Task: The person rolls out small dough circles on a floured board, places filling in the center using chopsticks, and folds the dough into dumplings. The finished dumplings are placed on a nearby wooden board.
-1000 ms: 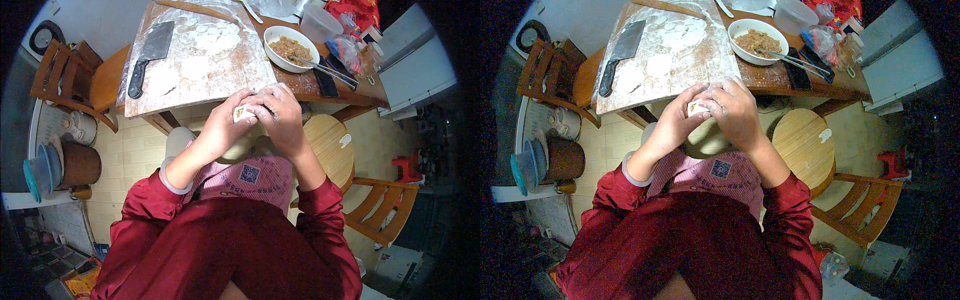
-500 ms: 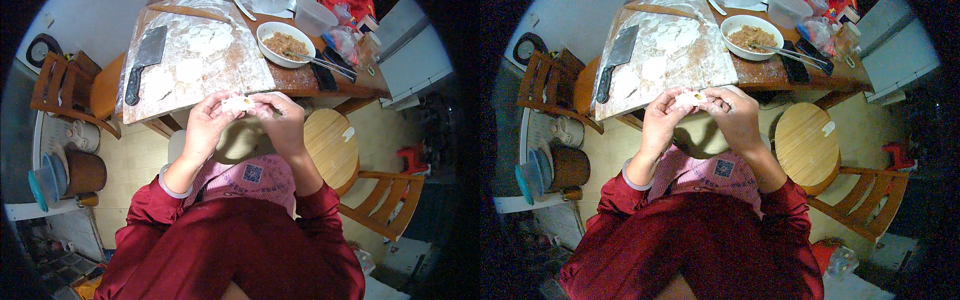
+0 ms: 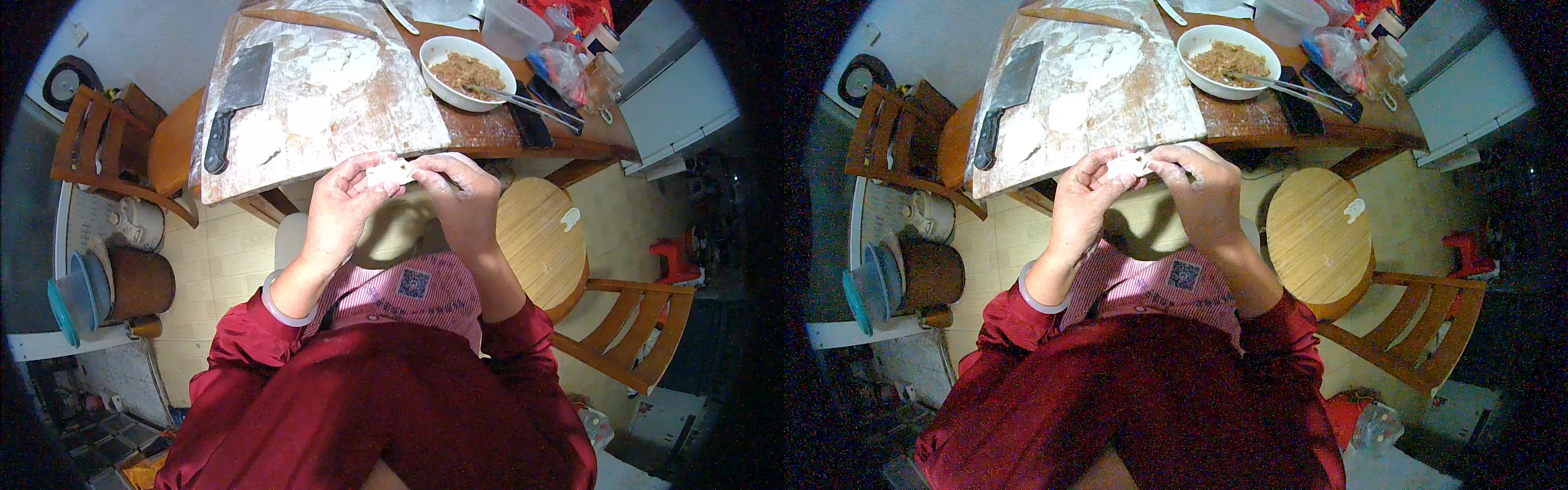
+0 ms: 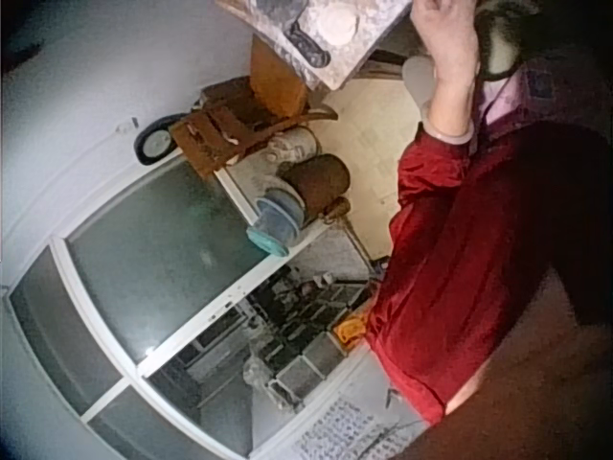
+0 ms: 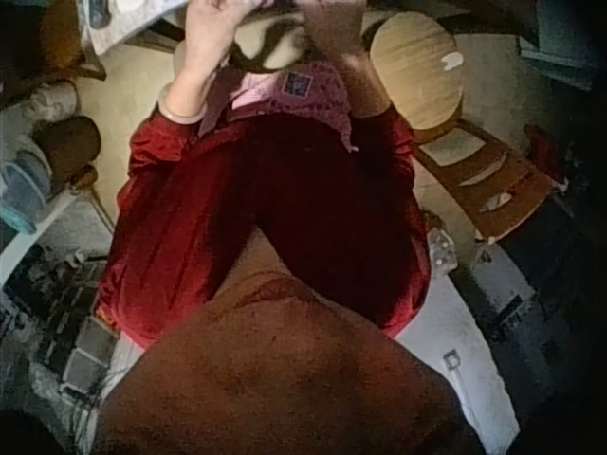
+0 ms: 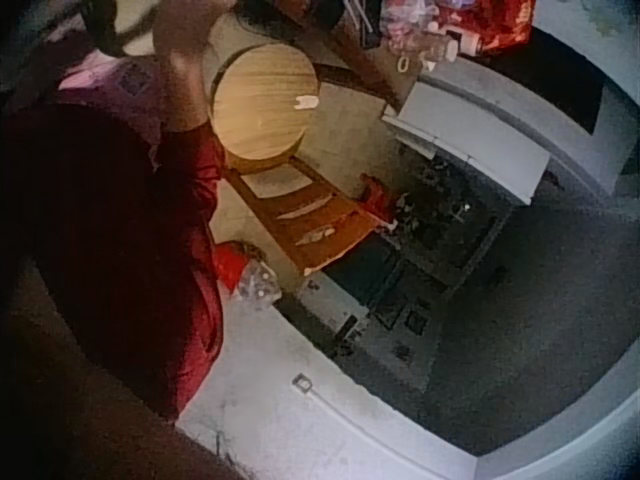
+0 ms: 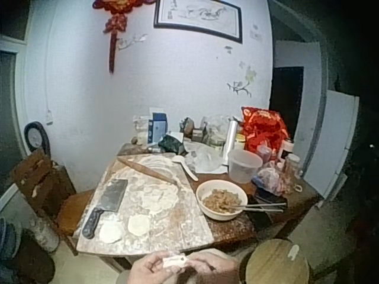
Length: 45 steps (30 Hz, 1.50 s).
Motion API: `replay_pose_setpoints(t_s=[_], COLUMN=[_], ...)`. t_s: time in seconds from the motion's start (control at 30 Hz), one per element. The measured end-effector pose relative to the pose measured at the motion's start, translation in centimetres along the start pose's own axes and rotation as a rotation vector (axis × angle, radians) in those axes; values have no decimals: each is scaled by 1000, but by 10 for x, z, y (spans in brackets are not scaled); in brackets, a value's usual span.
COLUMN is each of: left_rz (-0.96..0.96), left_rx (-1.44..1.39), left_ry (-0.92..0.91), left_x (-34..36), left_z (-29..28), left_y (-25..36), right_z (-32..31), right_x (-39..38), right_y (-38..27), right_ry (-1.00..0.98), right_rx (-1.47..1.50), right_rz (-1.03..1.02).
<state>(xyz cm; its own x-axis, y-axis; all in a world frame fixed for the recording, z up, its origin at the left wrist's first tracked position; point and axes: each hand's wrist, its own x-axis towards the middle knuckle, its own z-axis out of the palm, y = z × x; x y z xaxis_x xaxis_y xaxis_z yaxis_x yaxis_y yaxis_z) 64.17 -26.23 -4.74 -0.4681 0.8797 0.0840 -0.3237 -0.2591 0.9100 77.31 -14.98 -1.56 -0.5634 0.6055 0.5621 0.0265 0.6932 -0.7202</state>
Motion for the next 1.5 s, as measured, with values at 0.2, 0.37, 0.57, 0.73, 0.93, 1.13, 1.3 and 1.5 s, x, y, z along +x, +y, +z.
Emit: replay_pose_setpoints(t_s=[0.2,0.37,0.57,0.73,0.93,1.13,1.3,1.5], left_rz=[18,9,18,23,219,371,-5,83], left_rx=[-2,-21,1,-20,436,842,87,411], left_ry=[-13,-23,-40,0,27,39,-44,-20], left_x=[-1,-2,-2,-2,2,-5,-1,-3], left_z=[2,2,3,5,8,8,9,2], left_y=[2,0,2,5,10,17,5,3], right_z=[0,0,1,3,1,2,7,5], right_x=[-1,1,0,3,4,6,2,0], right_y=[-4,-8,-7,-7,-18,-17,-12,-16], right_ry=[13,9,-24,7,-81,-110,-29,-45], right_rx=[-109,-29,-15,-141,-284,-236,-180,-156], right_rz=[-81,-14,26,-125,-242,-299,-142,-114])
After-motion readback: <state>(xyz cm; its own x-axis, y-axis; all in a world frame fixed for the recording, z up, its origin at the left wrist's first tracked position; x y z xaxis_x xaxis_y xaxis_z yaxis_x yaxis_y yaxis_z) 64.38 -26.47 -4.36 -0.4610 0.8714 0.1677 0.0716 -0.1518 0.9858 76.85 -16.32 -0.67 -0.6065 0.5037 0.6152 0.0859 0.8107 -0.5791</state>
